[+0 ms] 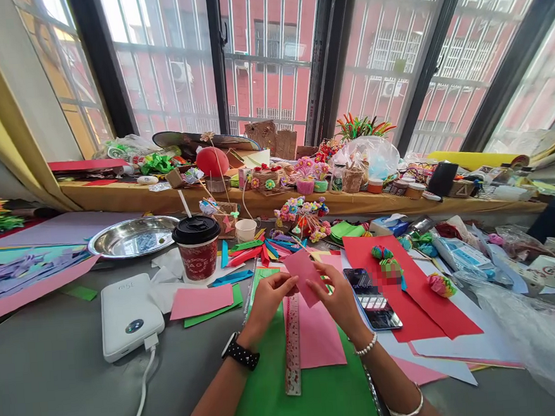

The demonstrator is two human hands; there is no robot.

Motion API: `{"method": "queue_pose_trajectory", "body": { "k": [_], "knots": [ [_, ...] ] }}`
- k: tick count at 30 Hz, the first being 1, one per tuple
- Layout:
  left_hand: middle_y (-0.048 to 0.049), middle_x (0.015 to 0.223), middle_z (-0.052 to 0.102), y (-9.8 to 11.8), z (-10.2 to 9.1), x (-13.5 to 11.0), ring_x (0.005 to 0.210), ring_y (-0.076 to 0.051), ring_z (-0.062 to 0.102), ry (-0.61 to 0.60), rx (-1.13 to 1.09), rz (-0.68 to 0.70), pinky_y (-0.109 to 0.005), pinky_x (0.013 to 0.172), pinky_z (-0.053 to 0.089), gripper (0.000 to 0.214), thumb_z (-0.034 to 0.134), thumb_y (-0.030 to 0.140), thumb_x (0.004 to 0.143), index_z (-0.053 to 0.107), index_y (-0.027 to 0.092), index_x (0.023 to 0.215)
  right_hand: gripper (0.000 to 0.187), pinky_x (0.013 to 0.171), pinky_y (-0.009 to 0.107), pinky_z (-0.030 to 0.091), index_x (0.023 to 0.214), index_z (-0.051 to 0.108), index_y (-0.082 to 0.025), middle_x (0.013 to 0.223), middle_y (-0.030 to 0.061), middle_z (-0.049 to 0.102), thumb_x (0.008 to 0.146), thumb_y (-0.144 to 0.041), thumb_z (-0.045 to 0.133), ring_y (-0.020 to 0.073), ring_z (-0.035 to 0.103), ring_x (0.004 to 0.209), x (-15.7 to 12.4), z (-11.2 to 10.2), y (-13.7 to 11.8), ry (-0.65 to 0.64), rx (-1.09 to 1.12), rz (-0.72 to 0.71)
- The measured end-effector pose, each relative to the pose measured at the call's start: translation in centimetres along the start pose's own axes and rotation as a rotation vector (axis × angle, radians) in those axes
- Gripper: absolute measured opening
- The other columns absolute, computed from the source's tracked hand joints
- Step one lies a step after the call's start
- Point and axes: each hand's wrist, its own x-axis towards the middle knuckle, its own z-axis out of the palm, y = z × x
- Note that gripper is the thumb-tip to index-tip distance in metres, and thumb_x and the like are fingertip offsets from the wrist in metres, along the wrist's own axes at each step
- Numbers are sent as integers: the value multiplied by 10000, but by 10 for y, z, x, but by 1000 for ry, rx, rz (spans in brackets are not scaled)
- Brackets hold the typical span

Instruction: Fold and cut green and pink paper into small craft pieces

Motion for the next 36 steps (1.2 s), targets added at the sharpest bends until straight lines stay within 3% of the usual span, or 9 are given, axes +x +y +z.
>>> {"method": "queue_pose_trajectory", "body": {
  "k": [4, 7, 17, 36],
  "knots": [
    [6, 553, 560, 3, 0, -3, 554, -115, 514, -40, 93, 106, -226, 548, 420, 313, 584, 434, 610, 575, 122, 582, 536, 804, 359, 421, 1083, 494, -176, 1067, 107, 543, 632, -451, 588, 241, 497, 975, -3, 4, -7, -104, -139, -101],
    [2, 600, 579, 4, 0, -4, 565, -113, 507, -91, 83, 114, -220, 542, 404, 297, 586, 418, 617, 590, 124, 655, 575, 841, 381, 390, 1112, 471, -182, 1076, 106, 534, 627, -470, 586, 249, 481, 995, -5, 6, -10, -172, -183, -131],
    [-31, 695, 597, 3, 0, -1, 648, -136, 525, -147, 54, 120, -237, 604, 409, 298, 635, 350, 582, 573, 110, 748, 438, 798, 342, 408, 1078, 489, -202, 1040, 73, 553, 699, -415, 539, 213, 503, 940, -6, 5, -16, -282, -77, -144],
    [-41, 713, 598, -7, -2, 3, 673, -155, 534, -181, 27, 179, -253, 629, 407, 350, 635, 410, 575, 571, 120, 761, 374, 799, 323, 403, 1047, 506, -203, 1026, 67, 554, 724, -390, 517, 201, 499, 947, -8, 6, -18, -310, -72, -160]
  ]
}}
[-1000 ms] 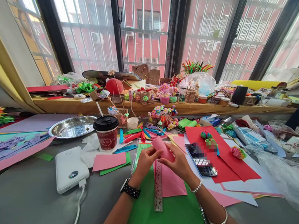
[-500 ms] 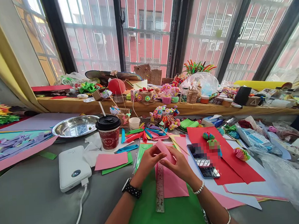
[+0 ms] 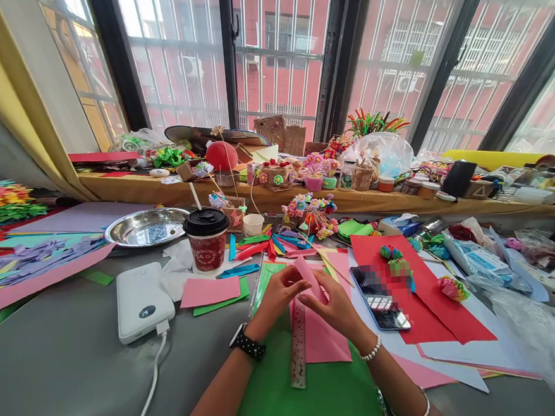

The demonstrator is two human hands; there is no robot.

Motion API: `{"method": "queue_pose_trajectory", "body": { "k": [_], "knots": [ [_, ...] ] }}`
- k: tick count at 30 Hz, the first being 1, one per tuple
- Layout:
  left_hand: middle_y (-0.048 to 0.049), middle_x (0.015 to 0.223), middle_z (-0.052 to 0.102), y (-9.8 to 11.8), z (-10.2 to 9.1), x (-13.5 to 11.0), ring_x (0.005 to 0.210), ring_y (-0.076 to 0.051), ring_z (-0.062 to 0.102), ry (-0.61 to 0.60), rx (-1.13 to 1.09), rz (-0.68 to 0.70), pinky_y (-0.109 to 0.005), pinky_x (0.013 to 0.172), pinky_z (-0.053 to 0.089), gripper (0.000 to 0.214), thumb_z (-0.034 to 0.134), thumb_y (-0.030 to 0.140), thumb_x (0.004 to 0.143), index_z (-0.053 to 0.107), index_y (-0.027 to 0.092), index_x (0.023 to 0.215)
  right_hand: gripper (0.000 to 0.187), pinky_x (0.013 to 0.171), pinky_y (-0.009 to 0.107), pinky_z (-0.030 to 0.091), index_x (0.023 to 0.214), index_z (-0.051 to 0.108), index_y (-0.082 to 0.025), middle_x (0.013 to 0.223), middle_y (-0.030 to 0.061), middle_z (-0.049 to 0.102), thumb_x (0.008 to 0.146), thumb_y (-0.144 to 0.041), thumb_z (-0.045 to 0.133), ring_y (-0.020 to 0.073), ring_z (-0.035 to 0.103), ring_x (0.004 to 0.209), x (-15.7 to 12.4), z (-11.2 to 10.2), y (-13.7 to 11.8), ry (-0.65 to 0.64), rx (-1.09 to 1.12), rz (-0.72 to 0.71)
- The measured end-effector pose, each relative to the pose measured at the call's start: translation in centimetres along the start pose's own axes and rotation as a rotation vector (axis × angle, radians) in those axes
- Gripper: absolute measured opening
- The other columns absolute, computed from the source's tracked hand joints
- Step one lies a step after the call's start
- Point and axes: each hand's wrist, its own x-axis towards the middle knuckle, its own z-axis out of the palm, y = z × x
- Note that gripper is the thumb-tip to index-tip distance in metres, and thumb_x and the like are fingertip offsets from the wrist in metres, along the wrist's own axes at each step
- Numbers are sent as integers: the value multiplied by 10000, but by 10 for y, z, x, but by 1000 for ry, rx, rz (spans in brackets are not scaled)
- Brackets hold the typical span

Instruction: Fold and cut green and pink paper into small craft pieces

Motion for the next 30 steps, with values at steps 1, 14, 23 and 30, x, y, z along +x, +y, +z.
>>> {"method": "queue_pose_trajectory", "body": {
  "k": [1, 14, 23, 30],
  "knots": [
    [-43, 715, 600, 0, 0, 0, 674, -156, 535, 4, -2, -2, -254, 631, 408, 357, 636, 415, 571, 572, 119, 761, 374, 801, 321, 403, 1048, 506, -205, 1027, 64, 555, 722, -390, 519, 199, 500, 947, 0, 0, 0, 1, -7, -3],
    [-51, 739, 611, 4, 0, -2, 703, -164, 550, 0, -34, -58, -271, 662, 422, 395, 656, 441, 526, 558, 118, 732, 382, 827, 353, 386, 1060, 502, -220, 1043, 72, 537, 719, -392, 524, 216, 480, 977, 0, 1, -2, -41, -38, -2],
    [-47, 789, 623, 8, 0, -4, 719, -156, 554, -1, 39, -44, -258, 656, 425, 318, 592, 376, 642, 579, 121, 832, 320, 765, 321, 416, 1007, 520, -198, 984, 59, 570, 750, -386, 487, 193, 517, 886, -1, -3, -1, -36, 35, 24],
    [-52, 834, 644, 15, -5, -5, 777, -176, 565, 28, 318, 64, -259, 693, 426, 262, 525, 356, 703, 631, 141, 808, 354, 759, 315, 435, 1053, 518, -184, 1039, 65, 568, 781, -390, 425, 202, 527, 923, 6, -19, 13, 100, 185, 125]
  ]
}}
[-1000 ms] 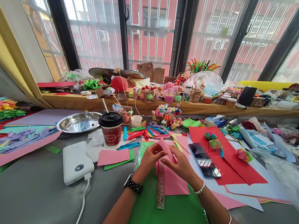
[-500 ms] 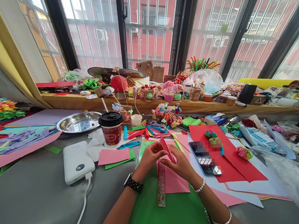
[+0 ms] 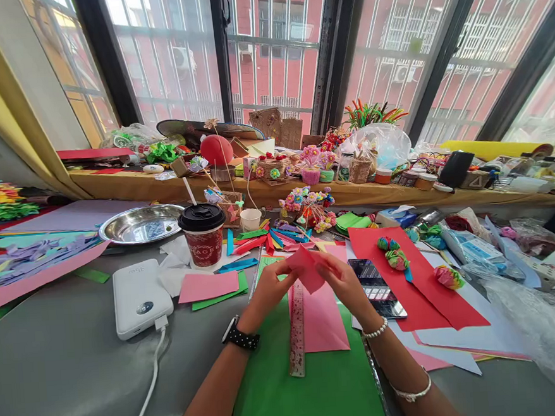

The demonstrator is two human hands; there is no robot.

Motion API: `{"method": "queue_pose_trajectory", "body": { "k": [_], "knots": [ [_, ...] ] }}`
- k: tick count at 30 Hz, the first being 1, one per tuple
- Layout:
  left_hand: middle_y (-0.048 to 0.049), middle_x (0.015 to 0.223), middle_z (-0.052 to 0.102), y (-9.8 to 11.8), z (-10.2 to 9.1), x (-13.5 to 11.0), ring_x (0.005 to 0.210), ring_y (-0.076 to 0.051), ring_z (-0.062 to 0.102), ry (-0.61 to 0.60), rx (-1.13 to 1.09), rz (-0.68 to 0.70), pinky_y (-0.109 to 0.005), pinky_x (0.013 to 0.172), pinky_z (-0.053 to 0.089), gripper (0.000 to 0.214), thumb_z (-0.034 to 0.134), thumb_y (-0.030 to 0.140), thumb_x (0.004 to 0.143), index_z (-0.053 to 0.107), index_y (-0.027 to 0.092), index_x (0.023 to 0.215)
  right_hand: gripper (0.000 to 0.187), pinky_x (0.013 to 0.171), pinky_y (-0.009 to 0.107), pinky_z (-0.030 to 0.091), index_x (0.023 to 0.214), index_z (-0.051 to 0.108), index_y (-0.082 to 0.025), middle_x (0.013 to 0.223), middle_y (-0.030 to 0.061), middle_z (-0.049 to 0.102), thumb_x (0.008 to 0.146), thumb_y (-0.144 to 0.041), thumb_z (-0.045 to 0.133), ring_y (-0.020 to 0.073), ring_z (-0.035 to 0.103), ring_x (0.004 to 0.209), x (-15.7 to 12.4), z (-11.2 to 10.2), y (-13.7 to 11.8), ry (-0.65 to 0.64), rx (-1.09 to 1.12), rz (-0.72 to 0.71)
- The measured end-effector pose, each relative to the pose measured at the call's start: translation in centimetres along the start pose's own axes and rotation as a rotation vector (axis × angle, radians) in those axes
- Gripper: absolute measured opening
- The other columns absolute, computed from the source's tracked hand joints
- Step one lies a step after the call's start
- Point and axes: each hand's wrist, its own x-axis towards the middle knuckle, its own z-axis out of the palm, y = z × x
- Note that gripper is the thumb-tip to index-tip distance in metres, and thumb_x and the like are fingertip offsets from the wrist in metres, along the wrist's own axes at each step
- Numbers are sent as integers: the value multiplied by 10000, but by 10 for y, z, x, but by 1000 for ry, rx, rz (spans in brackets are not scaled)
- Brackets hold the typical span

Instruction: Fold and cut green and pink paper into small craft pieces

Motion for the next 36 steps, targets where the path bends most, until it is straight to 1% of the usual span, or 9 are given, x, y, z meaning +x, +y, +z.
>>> {"method": "queue_pose_trajectory", "body": {
  "k": [3, 5, 8, 10, 14, 19, 27, 30, 36],
  "knots": [
    [-47, 824, 647, 3, -6, 2, 770, -171, 566, -9, 130, 50, -255, 691, 426, 237, 521, 350, 708, 642, 159, 775, 320, 669, 293, 466, 956, 566, -163, 887, 54, 618, 778, -388, 425, 189, 563, 806, 2, -8, 8, 75, 20, 28],
    [-48, 805, 647, 5, -10, 5, 746, -171, 570, 46, 153, 28, -258, 675, 434, 261, 538, 365, 690, 633, 157, 815, 303, 626, 284, 474, 891, 587, -157, 798, 45, 628, 778, -383, 421, 182, 571, 746, 1, -10, 11, 93, 10, 38],
    [-48, 827, 646, 9, -14, 11, 707, -169, 573, 120, 149, -19, -252, 625, 443, 353, 564, 386, 658, 604, 151, 918, 266, 636, 284, 475, 855, 601, -165, 792, 41, 631, 779, -354, 429, 178, 573, 738, -2, -10, 8, 92, -25, 11],
    [-40, 825, 652, 14, -15, 13, 690, -168, 572, 120, 202, -8, -241, 587, 433, 329, 559, 377, 664, 615, 162, 905, 243, 656, 287, 476, 863, 605, -172, 815, 41, 637, 777, -328, 439, 175, 578, 743, -4, -8, 2, 75, -40, -16],
    [-24, 785, 665, 24, -6, 11, 686, -162, 575, 118, 393, 95, -241, 602, 411, 188, 514, 281, 712, 646, 187, 806, 241, 717, 306, 476, 931, 593, -176, 907, 52, 634, 750, -296, 490, 184, 583, 815, -4, -5, -6, 96, -59, -42],
    [-39, 817, 658, 31, 12, 2, 726, -171, 574, 77, 568, 172, -258, 647, 401, 176, 496, 242, 728, 635, 200, 829, 237, 771, 318, 464, 951, 591, -195, 962, 50, 625, 752, -269, 486, 185, 575, 878, -5, -5, -10, 184, -91, -70],
    [-51, 781, 653, 34, 30, 2, 676, -163, 567, 191, 809, 225, -246, 591, 367, 218, 412, 253, 787, 604, 186, 867, 207, 759, 310, 456, 903, 613, -219, 906, 27, 646, 767, -235, 458, 183, 587, 845, -8, -4, -16, 258, -225, -131],
    [-53, 768, 650, 33, 33, 1, 675, -163, 563, 197, 858, 269, -249, 592, 363, 241, 382, 254, 803, 602, 176, 864, 197, 742, 298, 459, 878, 623, -214, 880, 26, 653, 769, -254, 464, 181, 595, 818, -9, -5, -16, 279, -230, -127],
    [-54, 720, 635, 31, 33, 0, 652, -157, 547, 213, 860, 283, -248, 593, 358, 222, 401, 259, 791, 606, 175, 810, 180, 730, 303, 464, 853, 626, -218, 871, 26, 655, 765, -246, 472, 180, 596, 803, -9, -6, -16, 278, -215, -121]
  ]
}}
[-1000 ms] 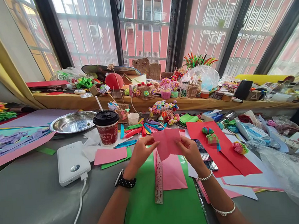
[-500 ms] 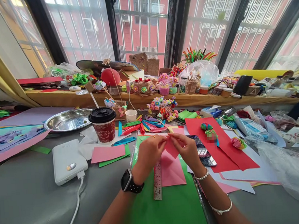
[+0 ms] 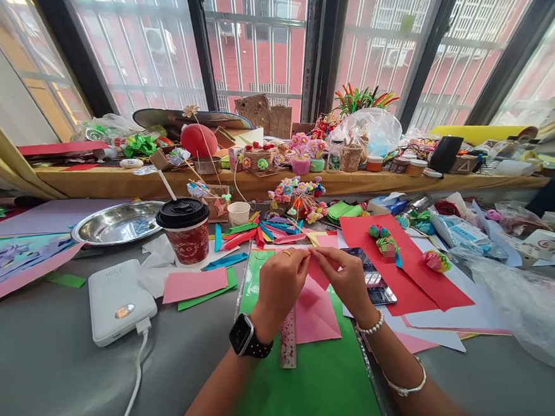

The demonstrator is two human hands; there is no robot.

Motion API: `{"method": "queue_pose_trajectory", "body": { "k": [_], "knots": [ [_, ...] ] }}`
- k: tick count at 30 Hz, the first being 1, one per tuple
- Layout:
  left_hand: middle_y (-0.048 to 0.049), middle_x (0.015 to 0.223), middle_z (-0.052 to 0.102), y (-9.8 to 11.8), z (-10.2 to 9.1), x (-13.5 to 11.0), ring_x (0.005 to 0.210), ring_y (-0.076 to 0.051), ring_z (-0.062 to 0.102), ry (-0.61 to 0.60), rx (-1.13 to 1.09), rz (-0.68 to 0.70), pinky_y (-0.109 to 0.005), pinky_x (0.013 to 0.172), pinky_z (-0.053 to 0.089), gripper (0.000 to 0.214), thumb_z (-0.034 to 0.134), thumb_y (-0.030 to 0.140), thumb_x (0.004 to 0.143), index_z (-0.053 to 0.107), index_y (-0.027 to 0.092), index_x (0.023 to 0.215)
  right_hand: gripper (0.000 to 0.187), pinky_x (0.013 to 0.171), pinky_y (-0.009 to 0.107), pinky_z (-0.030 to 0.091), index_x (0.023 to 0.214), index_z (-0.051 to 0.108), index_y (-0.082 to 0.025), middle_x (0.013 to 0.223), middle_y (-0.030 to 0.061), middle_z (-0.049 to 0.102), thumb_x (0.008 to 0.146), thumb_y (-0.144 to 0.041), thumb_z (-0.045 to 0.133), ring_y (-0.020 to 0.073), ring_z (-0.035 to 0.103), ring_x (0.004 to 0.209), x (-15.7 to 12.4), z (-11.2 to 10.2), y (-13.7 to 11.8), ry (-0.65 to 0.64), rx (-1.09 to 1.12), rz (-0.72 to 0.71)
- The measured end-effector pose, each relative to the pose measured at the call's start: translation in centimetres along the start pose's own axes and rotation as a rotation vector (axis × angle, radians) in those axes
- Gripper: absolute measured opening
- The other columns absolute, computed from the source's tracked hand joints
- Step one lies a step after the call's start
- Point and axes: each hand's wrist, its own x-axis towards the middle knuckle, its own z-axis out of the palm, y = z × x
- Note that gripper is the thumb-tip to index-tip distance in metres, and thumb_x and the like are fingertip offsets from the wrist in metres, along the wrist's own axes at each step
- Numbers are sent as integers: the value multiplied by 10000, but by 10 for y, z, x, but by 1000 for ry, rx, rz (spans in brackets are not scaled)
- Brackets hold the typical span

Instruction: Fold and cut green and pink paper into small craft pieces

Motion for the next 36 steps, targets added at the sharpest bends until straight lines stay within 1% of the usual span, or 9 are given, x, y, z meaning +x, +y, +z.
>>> {"method": "queue_pose_trajectory", "body": {
  "k": [8, 13, 16, 26, 32, 36],
  "knots": [
    [-37, 623, 597, 3, -2, 0, 573, -133, 504, 30, -19, 11, -233, 539, 321, 188, 428, 233, 762, 599, 173, 712, 171, 719, 276, 457, 837, 629, -209, 856, 22, 655, 765, -238, 477, 168, 594, 794, 0, 0, -2, -2, 31, -10],
    [-11, 569, 572, 3, -1, -1, 528, -109, 479, 117, 24, 55, -218, 512, 311, 178, 438, 222, 762, 581, 176, 667, 159, 706, 260, 455, 822, 632, -202, 837, 21, 657, 759, -226, 488, 158, 594, 776, 0, -1, -2, 9, 54, -5],
    [-5, 553, 566, 3, 0, -1, 510, -102, 470, 139, 37, 68, -214, 506, 310, 180, 442, 218, 762, 576, 174, 649, 153, 708, 249, 454, 817, 635, -203, 834, 18, 658, 754, -219, 497, 152, 594, 775, 0, -1, -2, 9, 69, -3],
    [-14, 604, 601, 5, -1, -1, 545, -114, 505, 143, 44, 54, -213, 517, 331, 151, 453, 215, 755, 593, 172, 720, 167, 713, 246, 448, 826, 641, -193, 842, 27, 658, 752, -239, 498, 158, 593, 788, 1, -1, -5, 9, 92, 42],
    [-20, 601, 603, 4, 1, -3, 552, -116, 514, 158, 37, 69, -215, 525, 346, 158, 451, 212, 759, 594, 171, 707, 162, 707, 246, 452, 808, 648, -200, 831, 21, 663, 744, -245, 507, 158, 597, 775, 1, -2, -5, 11, 108, 50],
    [-24, 614, 612, 4, 0, -2, 563, -122, 524, 129, -29, 26, -220, 536, 362, 167, 447, 228, 759, 597, 169, 716, 162, 718, 253, 447, 806, 648, -202, 834, 23, 661, 742, -256, 509, 159, 593, 781, 2, -2, -6, -1, 133, 75]
  ]
}}
